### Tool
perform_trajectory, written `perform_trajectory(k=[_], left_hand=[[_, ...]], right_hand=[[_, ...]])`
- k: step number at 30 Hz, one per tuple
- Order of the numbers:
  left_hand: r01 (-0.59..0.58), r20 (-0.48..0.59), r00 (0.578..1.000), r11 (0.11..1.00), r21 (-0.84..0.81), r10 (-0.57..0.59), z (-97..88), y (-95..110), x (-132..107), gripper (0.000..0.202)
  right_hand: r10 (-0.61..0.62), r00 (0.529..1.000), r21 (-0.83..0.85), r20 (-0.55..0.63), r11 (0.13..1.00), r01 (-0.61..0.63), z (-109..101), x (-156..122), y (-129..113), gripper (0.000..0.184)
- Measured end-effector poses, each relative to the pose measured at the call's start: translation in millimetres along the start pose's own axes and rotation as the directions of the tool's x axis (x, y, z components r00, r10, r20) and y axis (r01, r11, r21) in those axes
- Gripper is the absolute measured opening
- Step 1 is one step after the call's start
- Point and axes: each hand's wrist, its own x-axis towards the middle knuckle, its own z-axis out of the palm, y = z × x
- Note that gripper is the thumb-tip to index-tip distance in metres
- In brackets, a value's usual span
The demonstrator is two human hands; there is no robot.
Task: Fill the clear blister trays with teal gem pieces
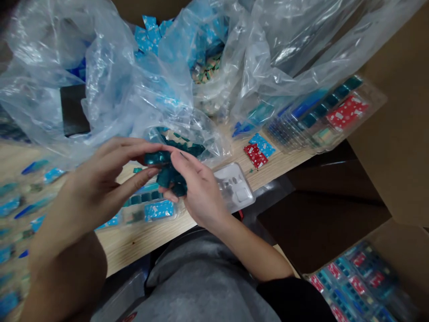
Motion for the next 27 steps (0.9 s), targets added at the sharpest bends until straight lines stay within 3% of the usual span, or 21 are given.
perform_trajectory(k=[7, 14, 20, 23, 27], left_hand=[[0.071, -0.1, 0.991, 0.989, -0.131, -0.084, -2.8, 9.8, -21.2, 0.028], [0.098, -0.324, 0.927, 0.954, -0.284, -0.191, 14.8, 15.2, -42.5, 0.025], [0.079, -0.309, 0.934, 0.946, -0.313, -0.181, 17.7, 21.7, -54.3, 0.042], [0.057, -0.318, 0.937, 0.959, -0.279, -0.149, 19.1, 24.1, -55.0, 0.038], [0.093, -0.404, 0.897, 0.969, -0.227, -0.181, 26.3, 28.7, -52.1, 0.024]], right_hand=[[0.096, 0.993, -0.148, 0.063, 0.985, -0.086, 2.6, -17.6, -1.2, 0.025], [0.003, 0.996, -0.321, 0.088, 0.947, 0.025, -0.8, -28.3, 5.5, 0.027], [-0.118, 0.992, -0.412, 0.053, 0.902, 0.129, 1.5, -29.3, 9.9, 0.02], [-0.105, 0.993, -0.355, 0.051, 0.928, 0.116, 4.6, -27.1, 11.8, 0.016], [0.101, 0.992, -0.126, 0.072, 0.988, -0.091, 9.3, -21.9, 12.6, 0.008]])
